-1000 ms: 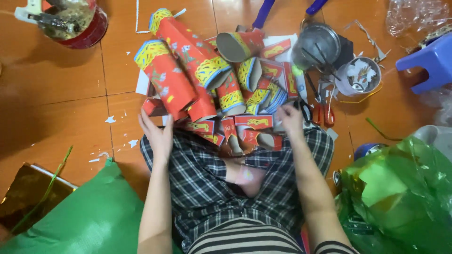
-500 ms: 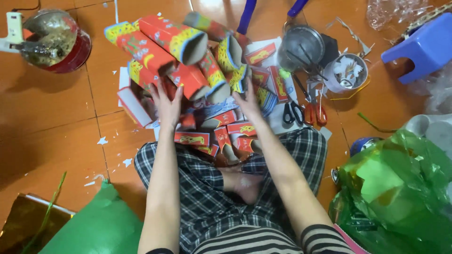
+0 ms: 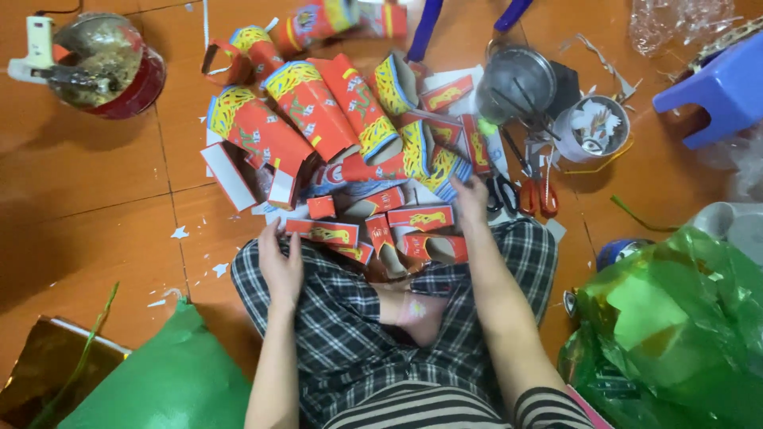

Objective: Assembling decorative paper cylinders by rolling paper around tubes and applying glue.

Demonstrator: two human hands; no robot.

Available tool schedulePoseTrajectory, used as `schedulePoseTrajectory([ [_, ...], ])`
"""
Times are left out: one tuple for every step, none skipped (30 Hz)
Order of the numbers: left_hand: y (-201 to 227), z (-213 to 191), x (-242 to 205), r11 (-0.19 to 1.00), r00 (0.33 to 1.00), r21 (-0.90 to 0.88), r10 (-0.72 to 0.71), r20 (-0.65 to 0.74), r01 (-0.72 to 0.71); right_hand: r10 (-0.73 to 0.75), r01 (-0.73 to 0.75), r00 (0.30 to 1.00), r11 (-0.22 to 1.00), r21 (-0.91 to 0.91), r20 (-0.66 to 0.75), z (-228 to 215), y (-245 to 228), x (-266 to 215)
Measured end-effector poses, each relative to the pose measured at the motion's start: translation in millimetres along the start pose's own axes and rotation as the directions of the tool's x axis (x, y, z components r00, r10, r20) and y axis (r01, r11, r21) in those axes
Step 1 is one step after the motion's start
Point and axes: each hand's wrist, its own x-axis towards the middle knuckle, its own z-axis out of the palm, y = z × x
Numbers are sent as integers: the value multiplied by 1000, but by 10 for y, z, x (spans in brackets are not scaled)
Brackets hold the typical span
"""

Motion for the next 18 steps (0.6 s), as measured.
schedulePoseTrajectory([
  [53, -24, -63, 1000, 1000, 2, 0, -12, 0, -7, 7, 1000, 1000, 2, 10, -63, -101, -33],
  [105, -50, -125, 1000, 999, 9, 12, -33, -12, -130, 131, 991, 991, 17, -18, -125, -204, -70],
  [158, -72, -190, 1000, 998, 16, 23, -58, -22, -253, 255, 966, 967, 29, -45, -181, -313, -98],
  [154, -61, -204, 1000, 997, 18, 21, -73, -20, -262, 263, 964, 964, 33, -33, -259, -638, -323],
  [145, -71, -238, 1000, 999, -5, 2, -55, -2, -452, 446, 889, 891, -78, -77, -363, -927, -586],
  [137, -78, -272, 999, 999, -29, -17, -36, 15, -626, 602, 774, 775, -193, -98, -472, -1215, -844],
  [168, -104, -266, 999, 999, -27, -18, -44, 17, -629, 606, 772, 773, -188, -92, -601, -1370, -1054],
  [201, -133, -261, 997, 1000, -81, -7, -30, 5, -718, 681, 695, 673, -287, -35, -734, -1525, -1264],
  [236, -147, -231, 991, 1000, -137, 8, -21, -10, -795, 745, 605, 552, -374, 32, -860, -1695, -1454],
  [322, -201, -185, 990, 999, -138, 8, -33, -13, -801, 753, 598, 546, -367, 35, -908, -1792, -1606],
  [412, -255, -154, 988, 997, -140, 67, -29, -70, -837, 818, 536, 483, -313, 110, -974, -1881, -1766],
  [500, -305, -125, 982, 992, -142, 125, -25, -128, -867, 874, 465, 417, -251, 179, -1043, -1963, -1923],
  [663, -414, -47, 982, 992, -141, 120, -27, -122, -866, 875, 464, 416, -249, 186, -1045, -1944, -1921],
  [824, -520, 31, 965, 973, -158, 223, 63, -211, -859, 924, 380, 368, -101, 344, -1046, -1922, -1917],
  [983, -637, 116, 937, 934, -182, 325, 151, -297, -836, 941, 267, 334, 58, 480, -1041, -1896, -1918],
  [1055, -697, 143, 939, 935, -178, 320, 150, -293, -834, 940, 266, 336, 62, 483, -964, -1987, -2024],
  [1127, -757, 204, 916, 862, -264, 381, 334, -302, -827, 869, 148, 371, 328, 543, -860, -2094, -2110],
  [1202, -822, 264, 891, 748, -348, 439, 497, -291, -823, 724, 17, 402, 561, 568, -758, -2204, -2202],
])
